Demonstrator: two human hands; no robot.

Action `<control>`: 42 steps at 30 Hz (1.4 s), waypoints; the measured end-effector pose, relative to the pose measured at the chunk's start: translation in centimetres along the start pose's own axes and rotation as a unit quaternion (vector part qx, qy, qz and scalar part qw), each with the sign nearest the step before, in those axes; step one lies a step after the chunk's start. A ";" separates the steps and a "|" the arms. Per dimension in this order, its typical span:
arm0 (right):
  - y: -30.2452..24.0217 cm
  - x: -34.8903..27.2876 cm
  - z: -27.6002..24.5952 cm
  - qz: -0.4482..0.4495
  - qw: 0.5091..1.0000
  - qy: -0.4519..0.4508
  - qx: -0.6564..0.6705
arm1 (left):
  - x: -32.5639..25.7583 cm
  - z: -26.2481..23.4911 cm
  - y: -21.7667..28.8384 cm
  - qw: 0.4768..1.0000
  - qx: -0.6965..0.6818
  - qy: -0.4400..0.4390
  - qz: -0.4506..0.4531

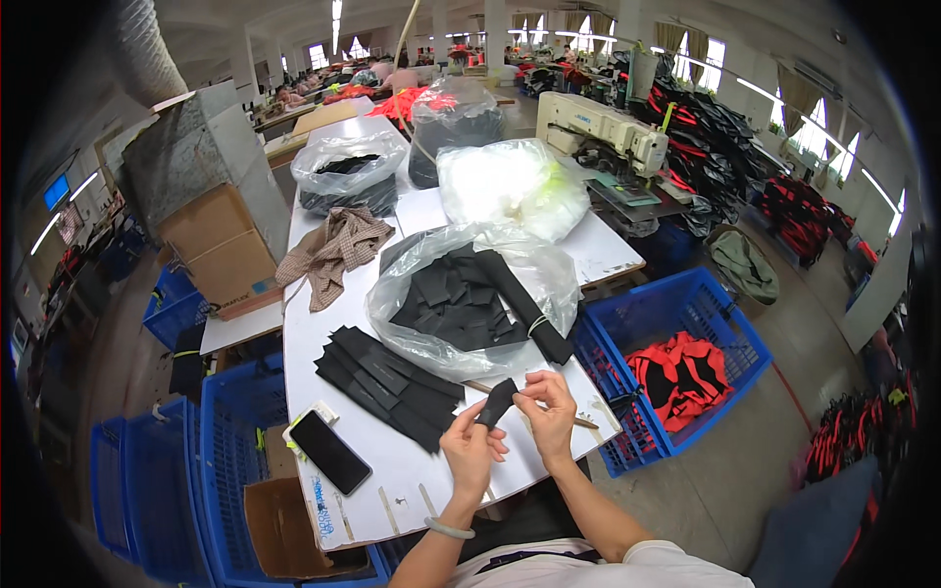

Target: Inserting foam inserts into fabric sleeves using a wooden stick as an assembly tool.

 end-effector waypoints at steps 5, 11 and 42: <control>-0.4 1.2 -0.9 -0.085 0.995 -0.005 -0.053 | 1.0 0.0 0.7 0.998 0.063 -0.018 0.025; -0.2 0.8 -0.2 -0.027 0.999 -0.013 -0.037 | 0.6 1.8 0.6 0.999 0.037 -0.029 0.018; 1.7 -2.6 0.2 0.375 0.710 -0.359 0.476 | 3.1 1.2 5.8 0.936 0.246 -0.177 0.180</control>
Point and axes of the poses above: each hand's wrist, its own x-axis towards the middle knuckle, its own z-axis out of the palm, y = z × x, the point moved 5 cm from there along x, towards the middle knuckle, and after that the axes turned 2 degrees about -z, right-handed, at the moved point
